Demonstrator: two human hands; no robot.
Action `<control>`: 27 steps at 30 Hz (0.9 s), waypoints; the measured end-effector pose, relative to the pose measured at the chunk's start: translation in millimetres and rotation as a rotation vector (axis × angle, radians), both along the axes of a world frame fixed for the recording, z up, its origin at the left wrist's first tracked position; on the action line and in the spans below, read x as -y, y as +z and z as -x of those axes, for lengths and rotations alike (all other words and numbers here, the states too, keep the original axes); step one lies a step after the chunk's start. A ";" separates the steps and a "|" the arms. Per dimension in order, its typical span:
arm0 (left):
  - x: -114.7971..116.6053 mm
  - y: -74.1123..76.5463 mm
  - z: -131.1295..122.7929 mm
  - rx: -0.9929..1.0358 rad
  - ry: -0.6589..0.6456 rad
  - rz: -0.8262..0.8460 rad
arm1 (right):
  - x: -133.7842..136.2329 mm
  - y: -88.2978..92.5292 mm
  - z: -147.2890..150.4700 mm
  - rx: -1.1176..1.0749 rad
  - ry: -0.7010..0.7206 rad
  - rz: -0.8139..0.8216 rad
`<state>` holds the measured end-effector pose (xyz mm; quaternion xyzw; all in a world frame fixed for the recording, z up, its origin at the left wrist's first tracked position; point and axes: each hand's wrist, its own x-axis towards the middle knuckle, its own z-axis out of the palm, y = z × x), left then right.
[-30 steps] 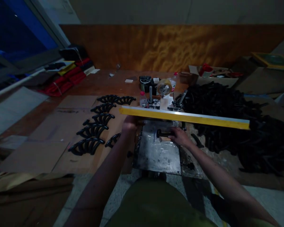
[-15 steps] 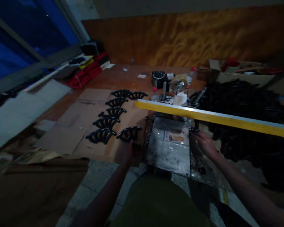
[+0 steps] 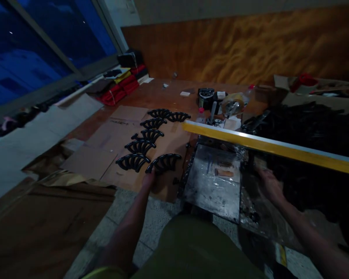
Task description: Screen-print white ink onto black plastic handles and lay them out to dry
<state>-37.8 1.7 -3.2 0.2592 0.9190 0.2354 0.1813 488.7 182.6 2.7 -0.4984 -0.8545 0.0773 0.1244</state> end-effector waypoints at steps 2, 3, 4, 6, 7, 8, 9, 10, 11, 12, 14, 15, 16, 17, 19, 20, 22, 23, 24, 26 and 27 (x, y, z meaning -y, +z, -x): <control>0.0 1.3 -9.9 -0.035 0.054 0.045 | 7.9 16.4 46.0 -0.035 0.071 -0.025; -0.6 2.1 -17.3 -0.067 0.047 0.060 | 11.1 22.4 67.3 -0.037 0.143 -0.031; -2.1 2.8 -26.0 -0.114 0.012 0.071 | 13.6 26.9 86.2 -0.038 0.200 -0.043; -7.6 4.2 -44.3 -0.209 -0.096 0.099 | 16.4 32.6 113.9 -0.018 0.285 -0.065; -11.5 4.8 -52.6 -0.240 -0.143 0.123 | 17.2 34.5 122.3 0.000 0.303 -0.075; -15.9 5.1 -59.4 -0.256 -0.173 0.149 | 17.8 36.4 127.5 0.021 0.312 -0.083; -20.6 5.3 -64.4 -0.254 -0.180 0.170 | 18.6 38.5 130.4 0.043 0.316 -0.090; -25.4 5.3 -67.5 -0.246 -0.178 0.185 | 19.6 40.7 132.2 0.060 0.316 -0.099; -30.1 5.1 -69.0 -0.234 -0.175 0.199 | 20.9 42.9 134.5 0.070 0.314 -0.109; -34.5 4.9 -69.2 -0.219 -0.172 0.214 | 22.7 44.9 138.6 0.069 0.317 -0.118; -42.5 4.7 -67.4 -0.190 -0.162 0.251 | 27.3 46.6 157.6 0.021 0.334 -0.104; -45.9 4.8 -66.0 -0.181 -0.155 0.272 | 29.9 45.7 174.1 -0.025 0.361 -0.062; -49.0 5.0 -64.5 -0.178 -0.147 0.288 | 32.6 43.3 195.3 -0.080 0.391 0.011; -51.7 5.4 -63.0 -0.177 -0.140 0.298 | 35.1 39.6 220.5 -0.131 0.419 0.112; -55.6 6.4 -59.7 -0.168 -0.130 0.301 | 39.2 29.5 277.3 -0.202 0.426 0.363; -56.7 6.9 -58.0 -0.157 -0.130 0.300 | 40.8 23.9 305.6 -0.217 0.405 0.481; -57.2 7.7 -54.5 -0.144 -0.143 0.300 | 44.4 13.4 353.8 -0.238 0.356 0.635; -56.6 7.9 -53.0 -0.147 -0.155 0.301 | 46.9 8.5 371.6 -0.246 0.345 0.670; -55.5 8.2 -51.8 -0.155 -0.167 0.303 | 50.2 3.8 384.6 -0.249 0.341 0.684; -52.1 8.9 -50.2 -0.166 -0.193 0.311 | 58.9 -6.5 397.5 -0.257 0.324 0.685; -50.3 9.7 -49.6 -0.164 -0.204 0.317 | 63.6 -12.4 399.2 -0.275 0.302 0.684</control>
